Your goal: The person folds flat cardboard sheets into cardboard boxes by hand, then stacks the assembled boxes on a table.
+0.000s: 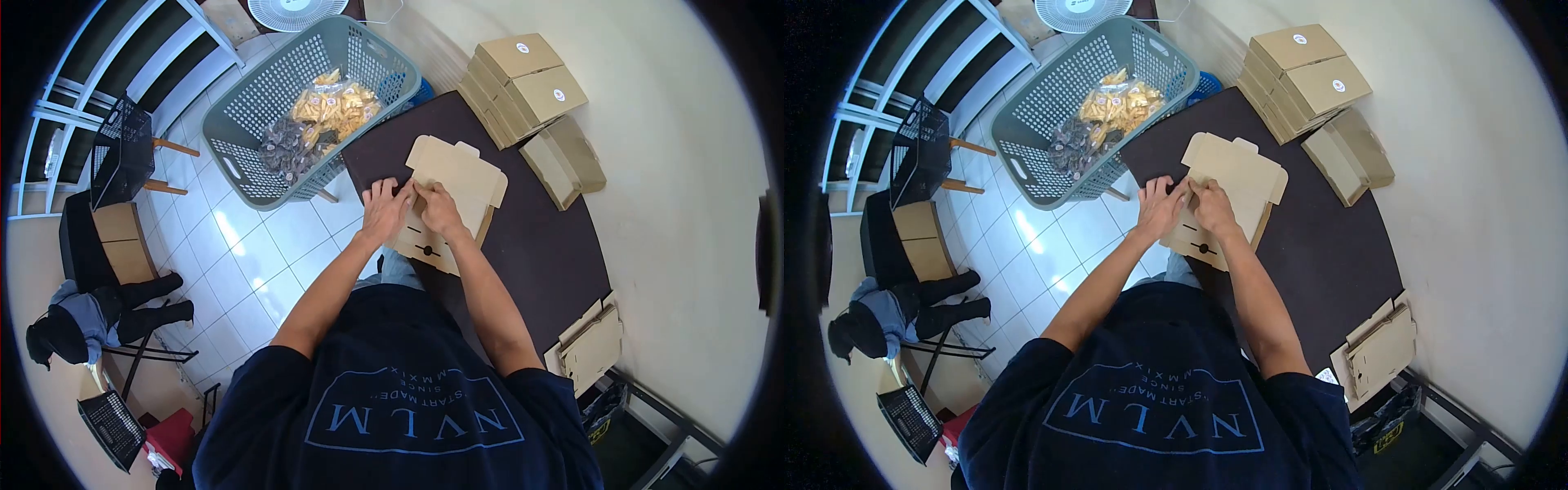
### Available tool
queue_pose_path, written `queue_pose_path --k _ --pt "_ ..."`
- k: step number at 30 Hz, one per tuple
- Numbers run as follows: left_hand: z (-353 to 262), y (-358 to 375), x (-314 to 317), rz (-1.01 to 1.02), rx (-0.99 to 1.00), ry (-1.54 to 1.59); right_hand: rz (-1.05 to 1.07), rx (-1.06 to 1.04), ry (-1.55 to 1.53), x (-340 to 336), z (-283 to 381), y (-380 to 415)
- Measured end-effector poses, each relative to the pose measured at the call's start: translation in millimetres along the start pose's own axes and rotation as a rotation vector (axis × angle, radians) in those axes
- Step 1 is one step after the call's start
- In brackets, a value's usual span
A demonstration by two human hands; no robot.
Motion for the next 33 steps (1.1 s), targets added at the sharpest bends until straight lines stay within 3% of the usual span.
queue_pose_path --k 5,14,18,21,23,25,27,29,31,33 --pt "4 8 5 0.057 0.099 -0.196 -0.002 0.006 0.040 0 4 -1" --pt "0 55 -11 0.047 -0.014 -0.168 0.037 0.002 0.088 0 -1 -4" --pt "12 73 -25 0.019 0.061 -0.154 0.061 -0.008 0.056 -3 -4 -8" --pt "13 76 -32 0.150 0.097 -0.047 0.072 -0.035 -0.089 -5 -12 3" --pt "20 67 -36 0.019 0.012 0.248 0.058 -0.044 -0.216 -16 -10 7" --pt "7 61 -50 -0.023 0.012 0.294 0.025 0.029 -0.353 -34 2 42" --pt "0 59 -56 -0.064 0.013 0.343 -0.001 -0.001 -0.204 -33 6 78" --pt "-12 62 -52 0.097 0.248 0.417 -0.026 -0.034 -0.054 -35 13 112" --pt "-26 63 -48 0.198 0.333 0.449 0.074 0.066 0.111 -34 16 140" --pt "-40 66 -40 0.299 0.400 0.426 -0.017 0.052 0.127 -17 0 158"
Point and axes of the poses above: each hand's wrist, its own y-axis away from the middle knuckle, its own x-axis out of the palm, z = x × y, the point moved 4 cm from there along -y, towards the middle knuckle, and after that the axes turned 4 degrees about y, right-handed, at the moved point
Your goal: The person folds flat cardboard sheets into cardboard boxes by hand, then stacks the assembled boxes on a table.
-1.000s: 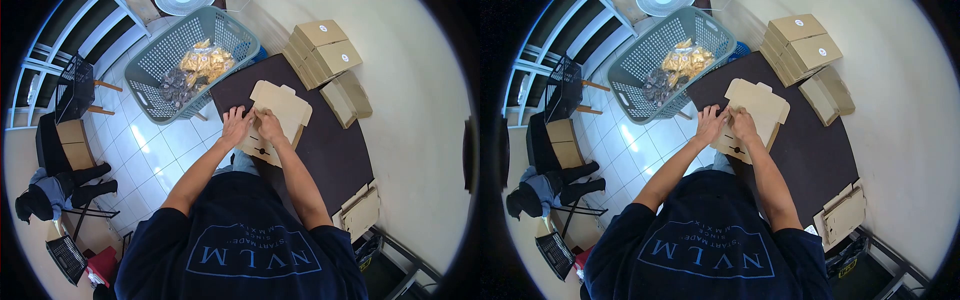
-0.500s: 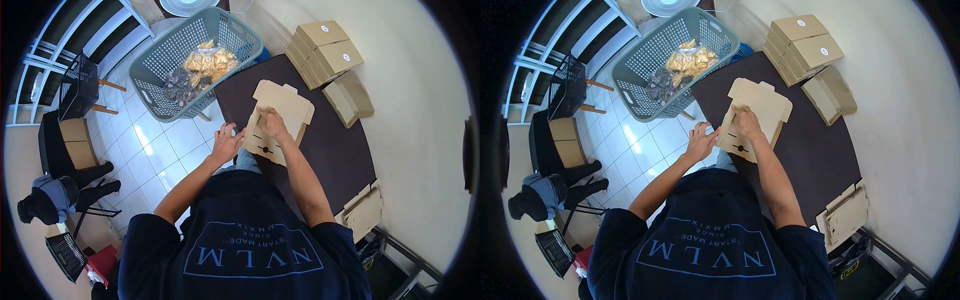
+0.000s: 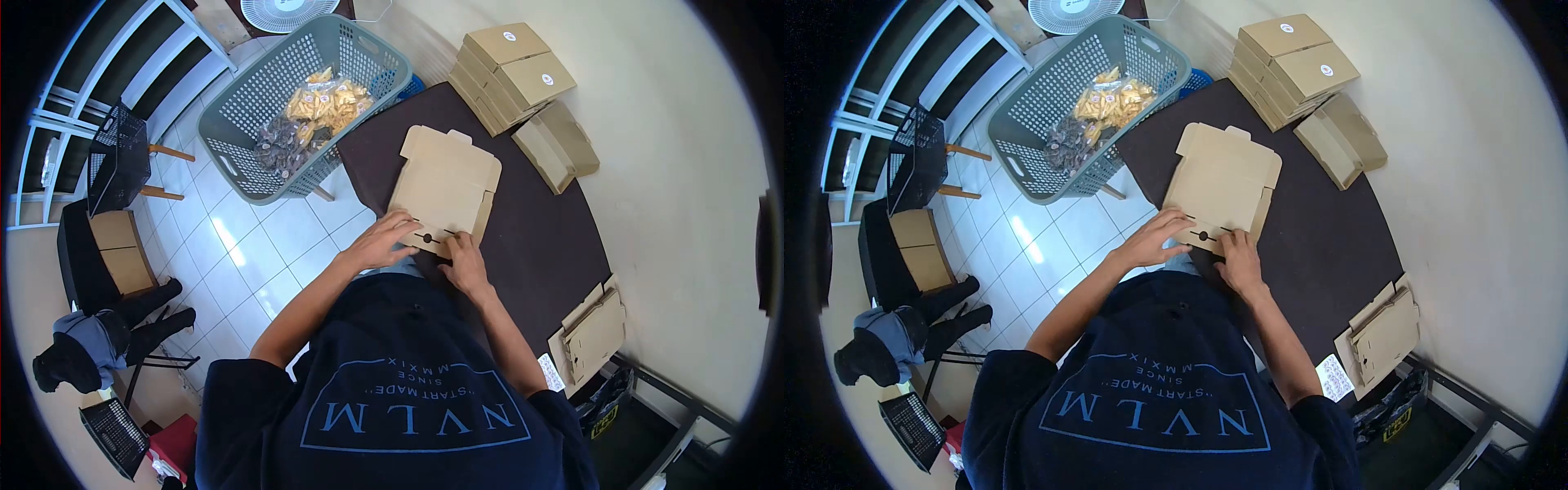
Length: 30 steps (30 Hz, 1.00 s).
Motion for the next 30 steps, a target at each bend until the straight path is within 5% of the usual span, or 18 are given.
queue_pose_path --k 5,12,15,18,30 --pt "37 4 4 0.079 -0.090 -0.206 -0.308 -0.109 -0.156 17 -27 9" --pt "48 -16 1 -0.006 -0.237 -0.277 -0.209 0.070 -0.203 8 -36 -11" --pt "51 -27 6 -0.020 -0.363 -0.347 -0.237 0.156 0.002 4 -29 -29" --pt "47 -33 9 -0.049 -0.412 -0.370 -0.019 0.229 0.022 7 -15 -48" --pt "57 -26 4 -0.072 -0.345 -0.360 -0.067 0.372 -0.021 5 -44 -40"
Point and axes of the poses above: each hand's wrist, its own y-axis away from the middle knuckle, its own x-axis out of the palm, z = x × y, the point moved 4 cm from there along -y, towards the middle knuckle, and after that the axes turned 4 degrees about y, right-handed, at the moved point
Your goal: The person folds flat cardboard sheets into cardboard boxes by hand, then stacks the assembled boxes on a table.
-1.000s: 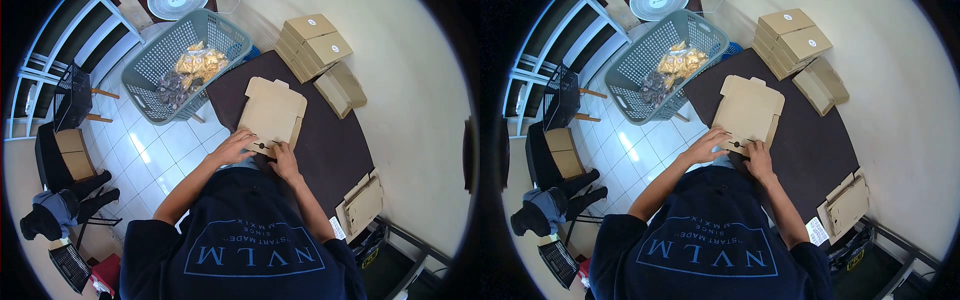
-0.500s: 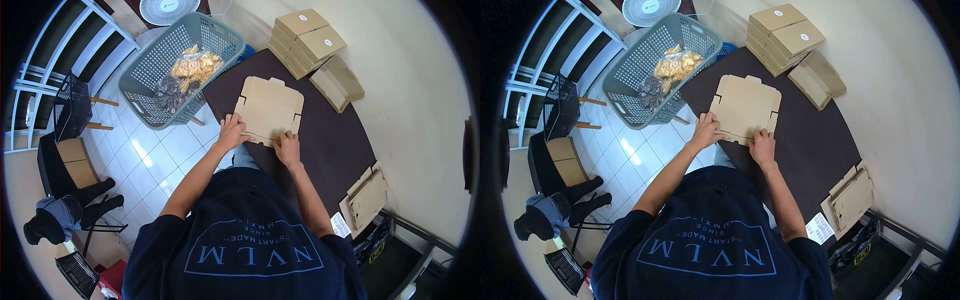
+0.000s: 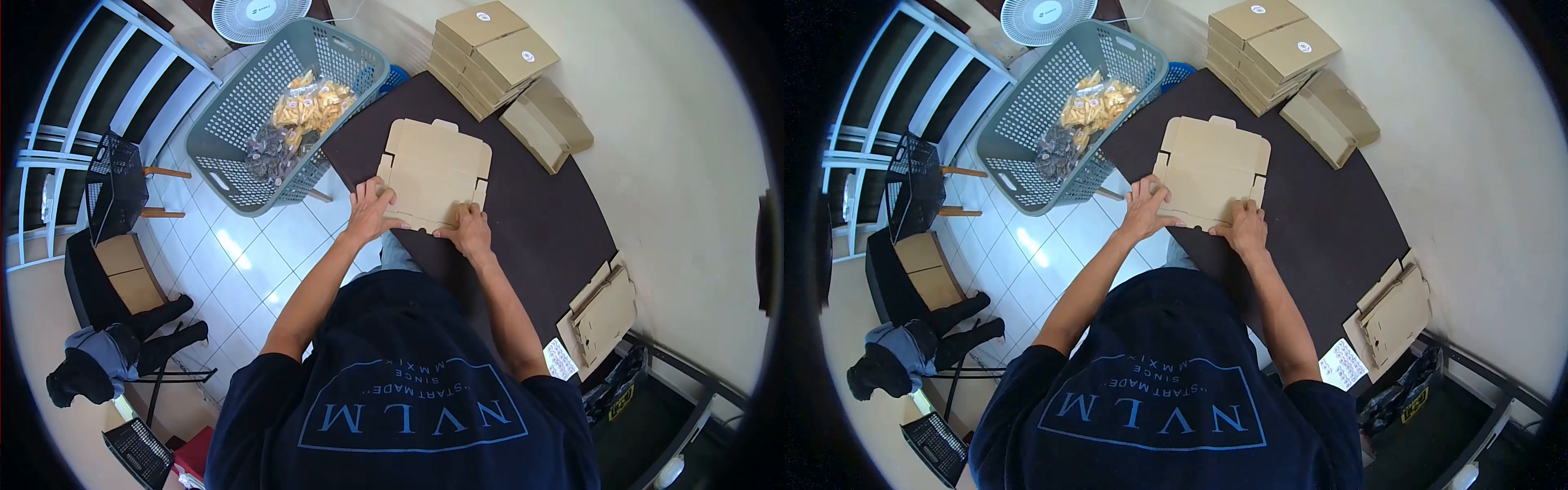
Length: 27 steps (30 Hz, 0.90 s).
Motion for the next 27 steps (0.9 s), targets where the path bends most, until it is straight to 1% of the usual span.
queue_pose_path --k 1,3,7,9,10,12,16,18,19,21,22,23,25,26,27 --pt "2 -2 -2 0.003 0.002 0.000 0.000 0.003 -0.001 -1 -4 0" --pt "7 -3 -3 0.101 -0.003 0.024 -0.008 -0.043 -0.058 -2 -10 1" --pt "17 -5 -5 0.085 0.059 0.061 0.028 -0.037 -0.084 3 -28 -1" --pt "24 -6 -8 0.169 0.072 0.121 0.054 -0.040 -0.125 1 -29 -1" --pt "24 -6 -9 0.168 0.071 0.120 0.054 -0.041 -0.125 -5 -30 -2" --pt "25 -7 -9 0.225 0.082 0.094 0.264 -0.030 -0.217 -9 -37 -4" --pt "27 -7 -15 0.248 0.133 0.147 0.214 -0.092 -0.239 -8 -44 2" --pt "24 -6 -24 0.300 0.135 0.078 0.132 -0.178 -0.178 -9 -39 6" --pt "21 -5 -28 0.292 0.137 0.074 0.126 -0.185 -0.177 -14 -31 10" --pt "8 3 -31 0.213 0.262 -0.019 0.005 -0.306 0.026 -25 -14 27" --pt "5 5 -30 0.197 0.319 -0.029 -0.045 -0.341 0.034 -24 -11 31" --pt "9 4 -28 0.196 0.318 -0.030 -0.044 -0.343 0.033 -20 -14 30" --pt "19 -3 -20 0.288 0.306 0.086 -0.075 -0.448 -0.036 -17 -15 26" --pt "24 -9 -17 0.289 0.308 0.084 -0.077 -0.447 -0.037 -16 -19 22" --pt "26 -14 -17 0.284 0.243 0.137 -0.016 -0.376 -0.059 -18 -22 16"
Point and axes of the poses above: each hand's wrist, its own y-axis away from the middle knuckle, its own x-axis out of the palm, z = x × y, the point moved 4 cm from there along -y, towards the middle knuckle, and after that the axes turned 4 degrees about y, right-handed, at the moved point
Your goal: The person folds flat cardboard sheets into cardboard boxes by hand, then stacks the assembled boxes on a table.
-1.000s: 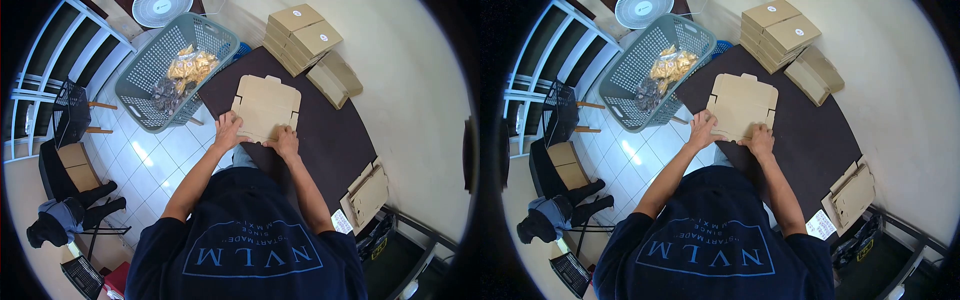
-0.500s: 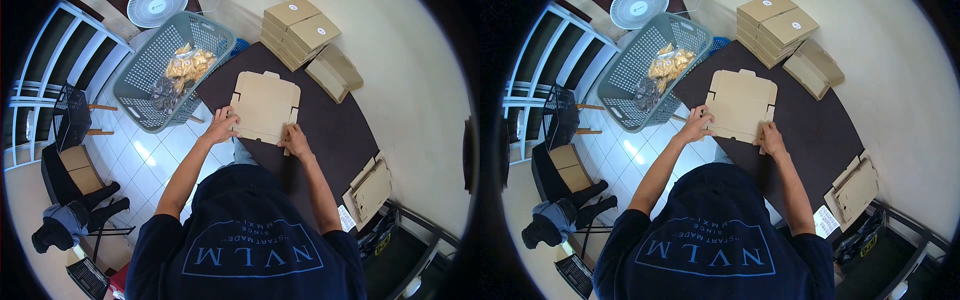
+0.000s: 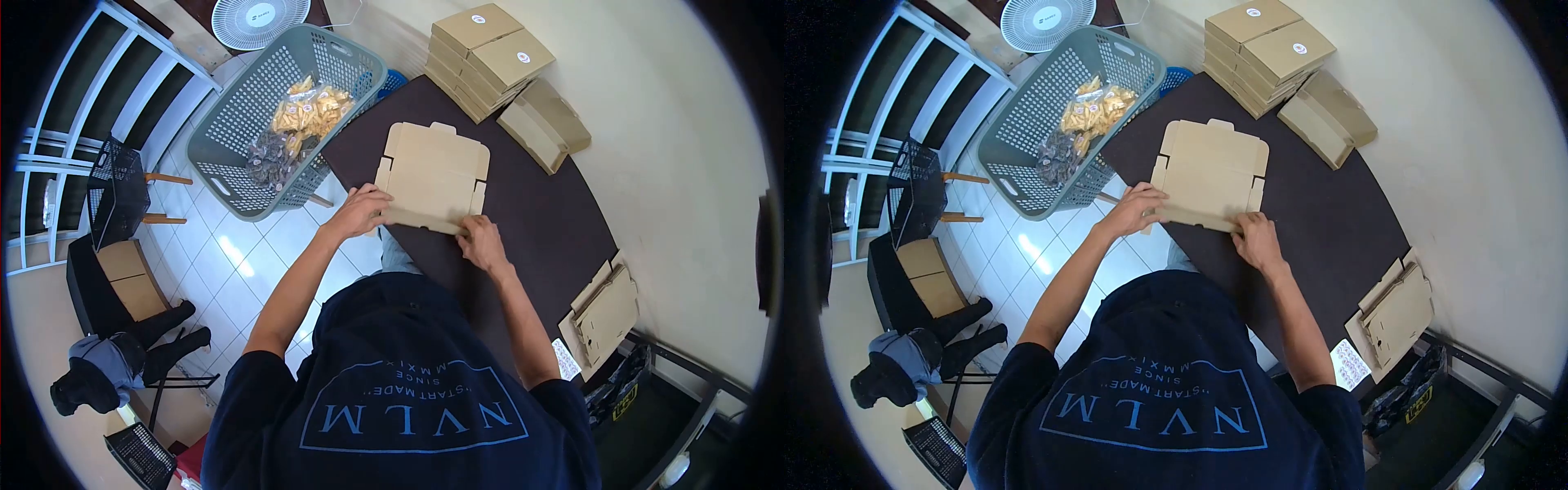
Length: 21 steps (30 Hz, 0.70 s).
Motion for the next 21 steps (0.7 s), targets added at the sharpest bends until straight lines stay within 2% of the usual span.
queue_pose_path --k 1,5,7,13,21 --pt "2 -1 1 -0.015 -0.057 0.061 0.055 0.075 -0.032 0 -4 -3" --pt "-7 -18 3 -0.098 -0.141 0.009 0.048 0.205 -0.028 9 -20 -22" --pt "-14 -24 8 -0.215 -0.192 -0.111 -0.085 0.232 0.062 0 -5 -30" --pt "-33 -34 18 -0.241 -0.368 -0.175 0.009 0.379 0.129 1 39 -47" --pt "-39 -30 29 -0.314 -0.385 -0.224 0.121 0.572 0.100 -2 37 -61"
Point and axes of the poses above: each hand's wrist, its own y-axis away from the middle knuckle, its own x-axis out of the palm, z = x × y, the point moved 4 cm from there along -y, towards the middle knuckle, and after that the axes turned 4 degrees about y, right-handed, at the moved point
